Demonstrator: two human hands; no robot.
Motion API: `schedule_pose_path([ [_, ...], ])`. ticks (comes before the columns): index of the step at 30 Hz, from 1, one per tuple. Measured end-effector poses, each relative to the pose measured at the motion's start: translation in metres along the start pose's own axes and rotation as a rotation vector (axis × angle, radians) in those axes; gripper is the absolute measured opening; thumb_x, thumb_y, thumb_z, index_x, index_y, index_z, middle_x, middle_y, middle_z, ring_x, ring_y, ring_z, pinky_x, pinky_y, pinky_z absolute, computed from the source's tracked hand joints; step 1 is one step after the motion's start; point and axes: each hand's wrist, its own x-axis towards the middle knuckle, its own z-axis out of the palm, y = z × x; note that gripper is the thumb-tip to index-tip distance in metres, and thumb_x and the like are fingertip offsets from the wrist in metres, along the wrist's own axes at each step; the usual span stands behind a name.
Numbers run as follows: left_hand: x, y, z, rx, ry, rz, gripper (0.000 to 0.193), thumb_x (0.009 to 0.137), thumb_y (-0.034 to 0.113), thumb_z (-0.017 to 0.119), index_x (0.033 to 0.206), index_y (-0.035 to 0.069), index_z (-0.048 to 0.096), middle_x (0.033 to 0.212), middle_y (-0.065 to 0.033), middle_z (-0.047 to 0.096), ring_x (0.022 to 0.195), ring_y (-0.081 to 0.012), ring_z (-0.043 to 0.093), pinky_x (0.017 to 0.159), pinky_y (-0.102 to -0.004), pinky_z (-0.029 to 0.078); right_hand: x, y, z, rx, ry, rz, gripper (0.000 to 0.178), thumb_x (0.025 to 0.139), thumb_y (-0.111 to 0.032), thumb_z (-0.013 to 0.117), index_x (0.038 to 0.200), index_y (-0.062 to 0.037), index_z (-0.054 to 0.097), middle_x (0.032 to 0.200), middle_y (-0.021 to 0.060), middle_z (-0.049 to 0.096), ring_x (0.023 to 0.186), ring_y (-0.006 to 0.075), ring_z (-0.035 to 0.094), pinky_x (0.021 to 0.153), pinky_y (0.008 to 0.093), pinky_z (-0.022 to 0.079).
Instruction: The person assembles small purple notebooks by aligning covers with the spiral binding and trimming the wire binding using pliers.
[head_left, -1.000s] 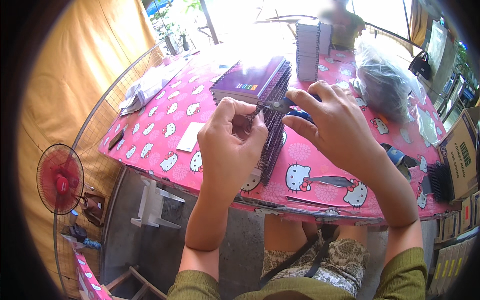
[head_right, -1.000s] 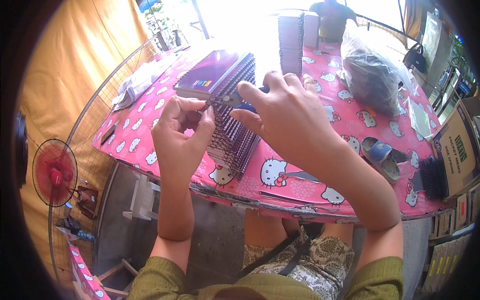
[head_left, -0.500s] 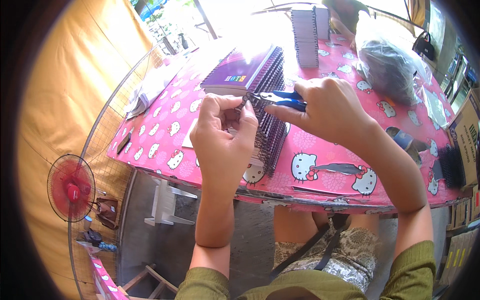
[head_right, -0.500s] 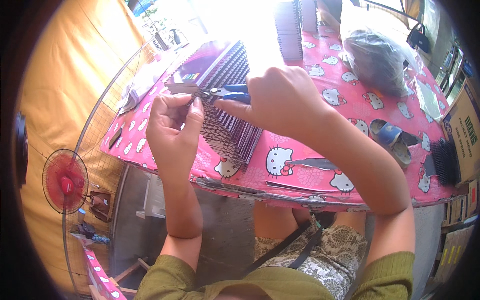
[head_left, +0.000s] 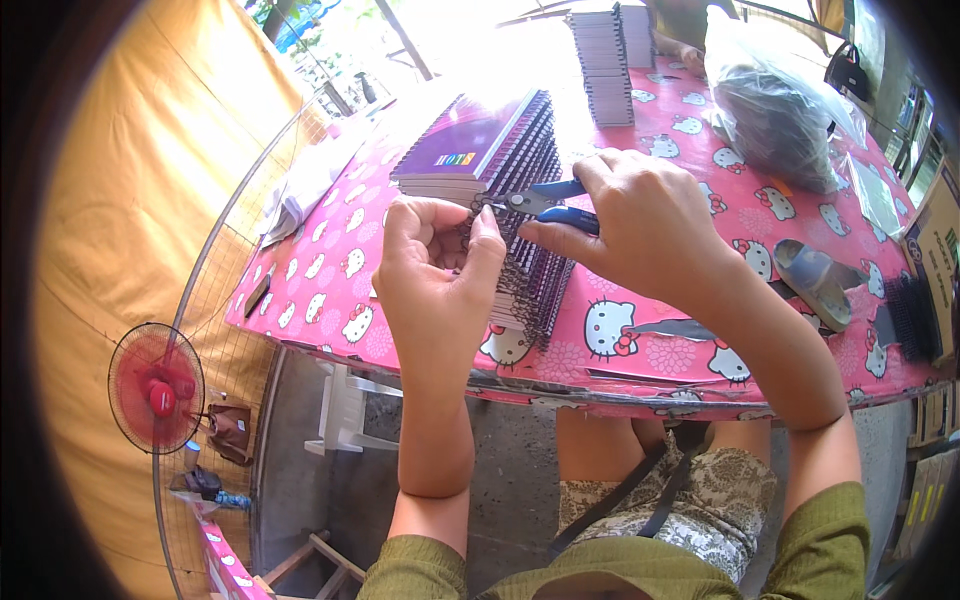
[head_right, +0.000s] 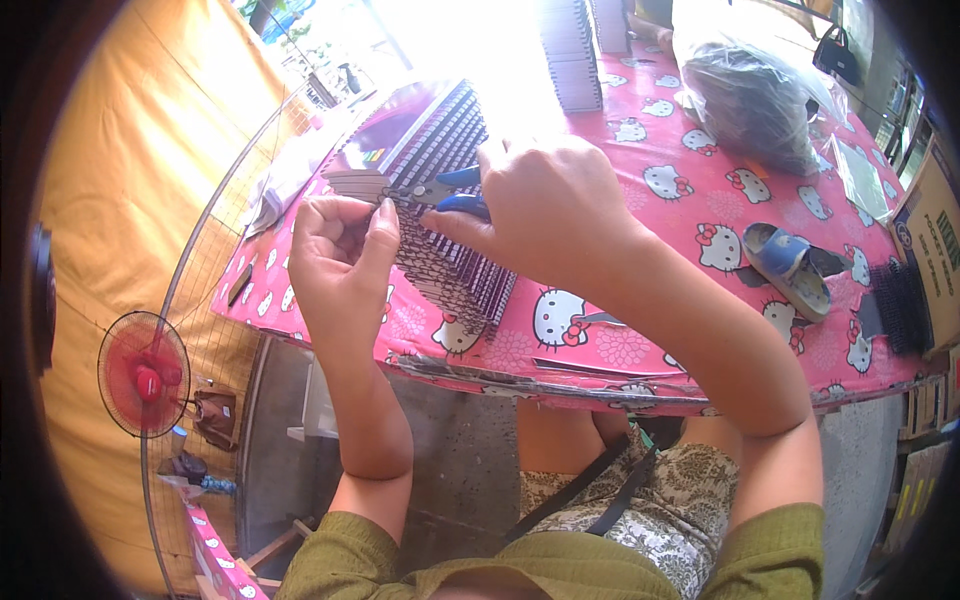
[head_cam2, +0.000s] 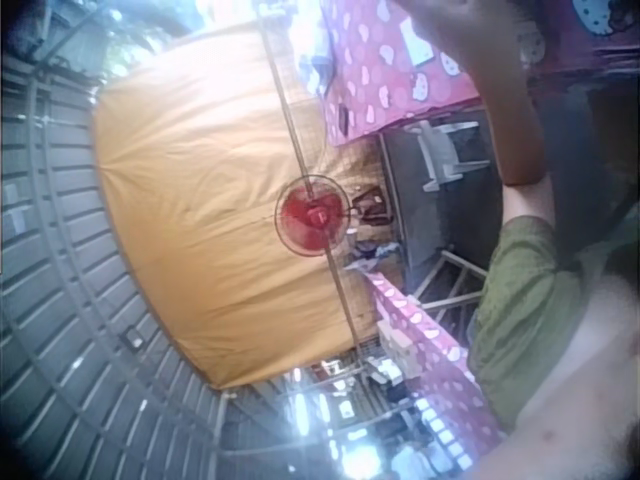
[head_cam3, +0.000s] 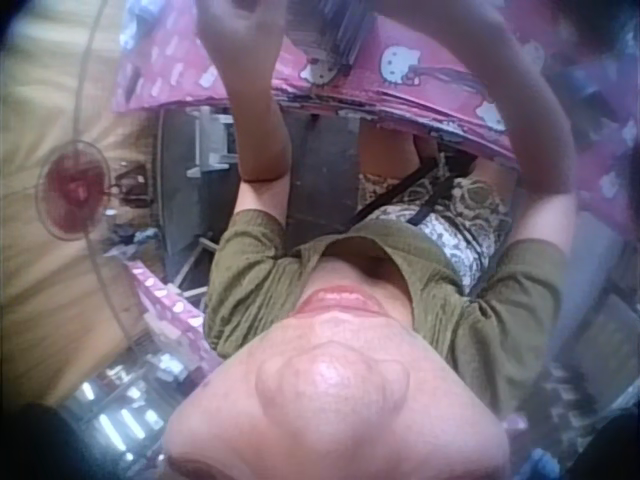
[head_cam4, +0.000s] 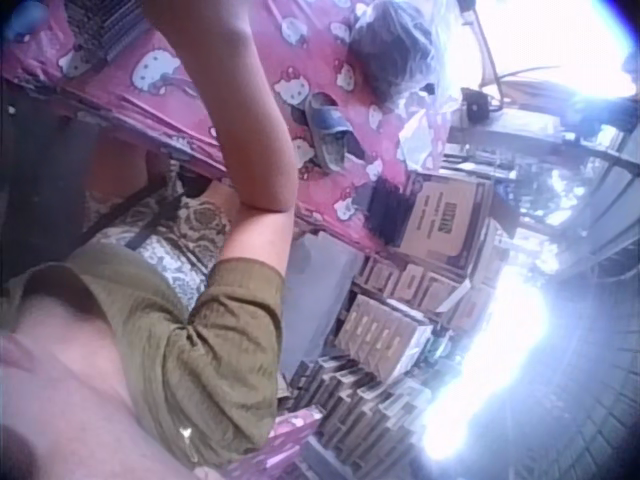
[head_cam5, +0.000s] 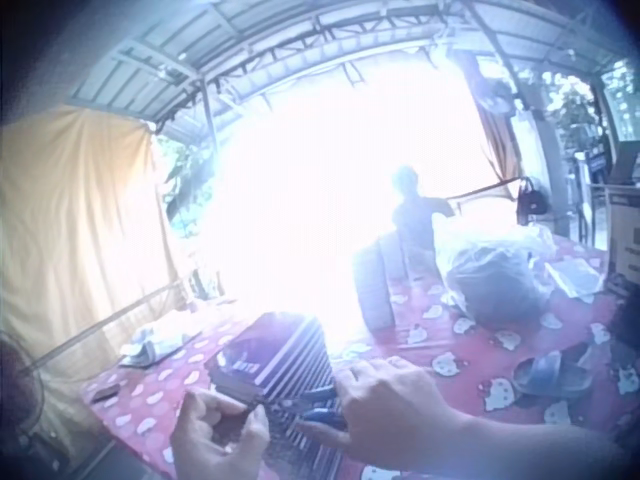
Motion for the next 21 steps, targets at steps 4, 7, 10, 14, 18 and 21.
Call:
schedule_pose_path([
  [4,0.001,0.0,-0.001,0.04,0.006,-0.007,0.014,0.08,0.004,0.066,0.084,0.002,0.052,0.07,0.0022,0.052,0.061,-0.0017,0.044,0.051,-0.0176,0.037,0.009,0.001,-0.008,0.062,-0.33,0.129,0.065,0.079,-0.066,0.056,0.072,-0.0016,0.06,0.065,0.0136,0.059,0.06,0.0285,0.063,0.054,0.0383,0.05],
  [7,0.002,-0.003,-0.005,0.029,0.02,-0.042,0.016,0.081,0.005,0.067,0.084,0.002,0.052,0.07,0.002,0.053,0.061,-0.0019,0.045,0.051,-0.0172,0.037,0.008,-0.002,-0.016,0.052,-0.429,0.203,0.066,0.079,-0.066,0.056,0.067,-0.002,0.059,0.064,0.0149,0.06,0.06,0.0292,0.063,0.056,0.0384,0.051],
  [10,0.003,-0.005,-0.004,-0.045,0.01,-0.108,0.017,0.082,0.007,0.067,0.085,0.002,0.051,0.071,0.0014,0.053,0.061,-0.0023,0.045,0.052,-0.0168,0.037,-0.008,0.009,-0.01,0.076,-0.207,0.146,0.065,0.079,-0.066,0.056,0.069,-0.0019,0.06,0.065,0.015,0.06,0.062,0.0299,0.064,0.058,0.0383,0.051],
  [14,0.0,0.002,0.001,-0.079,-0.023,-0.149,0.019,0.082,0.007,0.068,0.085,0.001,0.05,0.071,0.0005,0.053,0.061,-0.0024,0.046,0.052,-0.0167,0.038,-0.01,0.011,0.012,0.054,0.142,-0.018,0.065,0.079,-0.066,0.056,0.068,-0.0018,0.06,0.065,0.0149,0.06,0.062,0.0306,0.064,0.059,0.0382,0.051],
  [18,0.001,-0.002,-0.006,-0.026,-0.027,-0.08,0.02,0.081,0.006,0.069,0.086,0.001,0.05,0.071,-0.0002,0.054,0.062,-0.0027,0.047,0.052,-0.0169,0.038,0.006,-0.004,-0.005,0.076,-0.294,0.121,0.064,0.078,-0.064,0.059,0.069,-0.0015,0.06,0.069,0.0157,0.061,0.064,0.0296,0.064,0.059,0.0385,0.051],
  [21,0.001,-0.006,-0.006,-0.03,-0.035,-0.123,0.022,0.081,0.007,0.07,0.086,0.001,0.05,0.072,-0.0005,0.054,0.062,-0.0032,0.048,0.053,-0.0171,0.039,0.004,-0.005,-0.008,0.079,-0.479,0.206,0.061,0.078,-0.063,0.061,0.069,-0.0018,0.059,0.069,0.0143,0.06,0.063,0.0284,0.063,0.057,0.0388,0.05],
])
